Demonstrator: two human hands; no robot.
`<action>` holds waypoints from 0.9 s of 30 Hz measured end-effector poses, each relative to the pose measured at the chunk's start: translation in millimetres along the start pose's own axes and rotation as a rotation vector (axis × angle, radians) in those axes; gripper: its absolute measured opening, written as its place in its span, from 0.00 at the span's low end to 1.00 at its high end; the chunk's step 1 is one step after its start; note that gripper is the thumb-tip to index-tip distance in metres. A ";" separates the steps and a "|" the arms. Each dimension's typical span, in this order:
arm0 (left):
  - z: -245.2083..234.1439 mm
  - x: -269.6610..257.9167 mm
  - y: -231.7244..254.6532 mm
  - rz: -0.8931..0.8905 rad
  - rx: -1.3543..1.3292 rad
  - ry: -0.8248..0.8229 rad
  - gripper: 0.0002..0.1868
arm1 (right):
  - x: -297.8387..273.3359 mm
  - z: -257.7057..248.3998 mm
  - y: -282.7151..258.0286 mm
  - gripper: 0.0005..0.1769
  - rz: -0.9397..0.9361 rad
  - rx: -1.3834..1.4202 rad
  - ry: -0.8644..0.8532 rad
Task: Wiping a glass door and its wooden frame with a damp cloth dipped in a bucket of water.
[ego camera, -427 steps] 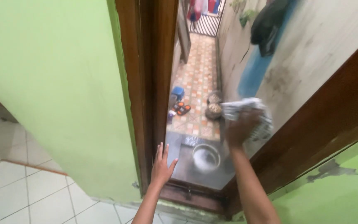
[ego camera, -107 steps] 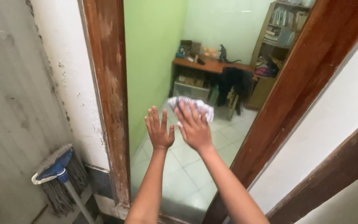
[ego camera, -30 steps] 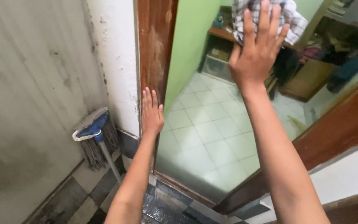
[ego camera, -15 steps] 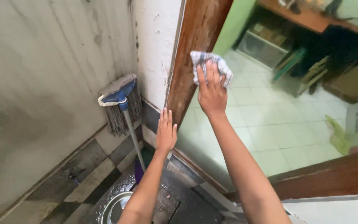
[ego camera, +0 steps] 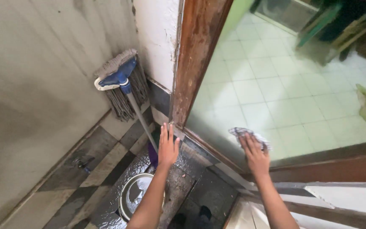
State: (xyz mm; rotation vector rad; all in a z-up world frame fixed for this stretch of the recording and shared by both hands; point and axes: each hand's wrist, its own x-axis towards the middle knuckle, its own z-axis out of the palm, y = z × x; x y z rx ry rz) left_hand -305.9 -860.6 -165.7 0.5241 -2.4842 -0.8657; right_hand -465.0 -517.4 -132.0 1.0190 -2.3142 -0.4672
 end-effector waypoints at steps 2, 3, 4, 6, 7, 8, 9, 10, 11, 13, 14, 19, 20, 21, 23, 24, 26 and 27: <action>-0.4 -2.6 -1.5 -0.040 0.007 -0.014 0.36 | -15.1 9.0 27.5 0.33 0.150 0.040 0.194; 1.5 -3.6 -2.2 -0.038 0.005 -0.021 0.36 | -3.9 5.4 33.4 0.33 0.153 0.037 0.188; 3.2 -4.2 -3.6 -0.040 0.009 -0.020 0.36 | 9.2 3.1 38.8 0.32 0.246 0.049 0.326; 9.8 -7.3 -7.1 -0.048 0.014 -0.024 0.37 | 43.4 4.1 34.6 0.31 0.335 0.064 0.459; 15.1 -9.5 -9.3 -0.054 -0.005 -0.011 0.36 | 64.7 8.0 24.7 0.31 0.374 0.137 0.520; 21.6 -12.5 -11.8 -0.061 -0.025 0.000 0.35 | 84.9 13.0 14.5 0.31 0.413 0.210 0.579; 30.8 -17.8 -16.4 -0.068 -0.025 -0.006 0.35 | 103.4 10.1 -3.7 0.31 0.410 0.213 0.571; 40.5 -23.4 -21.2 -0.086 -0.042 -0.015 0.35 | 122.1 8.4 -22.3 0.31 0.339 0.173 0.534; 51.4 -28.7 -26.3 -0.104 -0.059 -0.023 0.34 | 140.7 8.0 -41.0 0.32 0.267 0.133 0.498; 66.7 -39.5 -31.8 -0.119 -0.071 -0.039 0.34 | 155.6 14.3 -80.4 0.32 0.153 0.126 0.429; 76.2 -45.2 -33.9 -0.127 -0.090 -0.047 0.35 | 161.6 18.7 -98.9 0.32 0.038 0.112 0.368; 123.9 -69.4 -56.8 -0.188 -0.085 -0.092 0.36 | 138.6 74.7 -155.9 0.34 -0.129 0.205 0.193; 135.2 -72.7 -64.9 -0.166 -0.069 -0.095 0.36 | 130.6 88.7 -164.2 0.35 -0.191 0.228 0.123; 140.2 -74.5 -70.7 -0.162 -0.060 -0.108 0.36 | 118.8 106.7 -172.3 0.35 -0.179 0.237 0.115; 156.5 -76.9 -72.1 -0.161 -0.057 -0.127 0.37 | 93.9 141.8 -177.2 0.36 -0.316 0.160 0.040; 162.9 -76.5 -73.9 -0.167 -0.055 -0.131 0.37 | 75.2 162.9 -179.7 0.36 -0.320 0.166 0.035; 171.4 -75.3 -78.3 -0.176 -0.038 -0.178 0.36 | 36.5 201.5 -187.1 0.38 -0.408 0.161 -0.073; 175.0 -76.5 -80.4 -0.175 -0.031 -0.191 0.36 | 19.6 204.0 -184.7 0.38 -0.400 0.170 -0.080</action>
